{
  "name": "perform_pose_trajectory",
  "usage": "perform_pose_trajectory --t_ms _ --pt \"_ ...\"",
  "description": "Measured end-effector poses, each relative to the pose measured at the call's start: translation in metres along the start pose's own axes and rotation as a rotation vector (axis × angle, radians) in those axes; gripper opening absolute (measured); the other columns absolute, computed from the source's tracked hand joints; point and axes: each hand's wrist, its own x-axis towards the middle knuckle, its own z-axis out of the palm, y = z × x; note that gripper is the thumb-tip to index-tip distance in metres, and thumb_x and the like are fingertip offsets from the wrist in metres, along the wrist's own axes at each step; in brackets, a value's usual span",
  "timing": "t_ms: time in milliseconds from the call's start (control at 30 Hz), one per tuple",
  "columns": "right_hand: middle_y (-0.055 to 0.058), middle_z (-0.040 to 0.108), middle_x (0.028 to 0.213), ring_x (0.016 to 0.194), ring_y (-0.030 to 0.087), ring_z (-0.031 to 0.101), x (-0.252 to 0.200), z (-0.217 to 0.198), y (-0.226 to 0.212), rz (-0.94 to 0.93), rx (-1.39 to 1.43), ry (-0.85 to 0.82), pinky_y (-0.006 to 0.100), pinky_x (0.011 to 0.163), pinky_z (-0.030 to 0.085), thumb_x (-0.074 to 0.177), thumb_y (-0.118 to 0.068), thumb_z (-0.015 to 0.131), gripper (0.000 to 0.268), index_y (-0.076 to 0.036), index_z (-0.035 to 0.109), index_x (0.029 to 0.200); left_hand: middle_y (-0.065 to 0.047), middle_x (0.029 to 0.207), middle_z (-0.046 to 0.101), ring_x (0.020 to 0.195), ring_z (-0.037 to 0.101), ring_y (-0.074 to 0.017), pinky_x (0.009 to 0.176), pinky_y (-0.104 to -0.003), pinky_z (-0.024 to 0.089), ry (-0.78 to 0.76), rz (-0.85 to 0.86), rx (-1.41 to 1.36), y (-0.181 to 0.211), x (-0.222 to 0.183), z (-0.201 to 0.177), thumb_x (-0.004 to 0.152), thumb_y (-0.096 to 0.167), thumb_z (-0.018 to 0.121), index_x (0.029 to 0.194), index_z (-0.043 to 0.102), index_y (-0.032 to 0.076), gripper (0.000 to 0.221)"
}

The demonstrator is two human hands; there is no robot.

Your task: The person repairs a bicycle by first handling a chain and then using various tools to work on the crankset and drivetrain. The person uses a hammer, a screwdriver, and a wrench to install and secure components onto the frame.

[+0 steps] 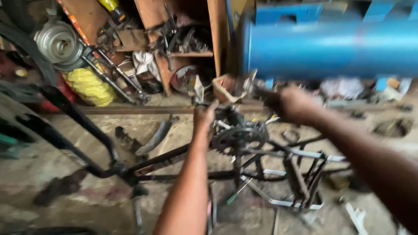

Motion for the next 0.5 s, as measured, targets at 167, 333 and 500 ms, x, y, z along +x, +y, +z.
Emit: perform_pose_trajectory --t_ms 167,333,500 --pt "0.016 0.072 0.097 0.074 0.021 0.069 -0.011 -0.083 0.008 -0.518 0.183 0.689 0.039 0.063 0.058 0.105 -0.021 0.061 0.04 -0.005 0.054 0.14 -0.002 0.071 0.067 0.059 0.058 -0.0152 0.056 -0.037 0.049 0.015 -0.118 -0.15 0.021 -0.018 0.002 0.084 0.023 0.076 0.079 0.07 -0.002 0.026" --pt "0.01 0.058 0.082 0.07 0.015 0.061 -0.013 -0.108 0.033 -0.518 0.924 0.956 0.033 0.063 0.051 0.125 -0.026 0.058 0.036 0.003 0.057 0.105 -0.005 0.071 0.066 0.06 0.054 -0.0156 0.057 -0.038 0.046 0.027 -0.073 -0.127 0.04 -0.024 0.006 0.086 0.023 0.076 0.077 0.069 -0.004 0.03" --pt "0.013 0.063 0.086 0.069 0.018 0.062 -0.019 -0.046 0.018 -0.316 0.816 0.813 0.034 0.063 0.053 0.119 -0.024 0.056 0.019 -0.005 0.057 0.123 -0.004 0.072 0.068 0.06 0.058 -0.0138 0.056 -0.036 0.047 0.081 -0.15 -0.108 0.039 -0.024 0.007 0.083 0.024 0.078 0.078 0.07 0.0 0.026"
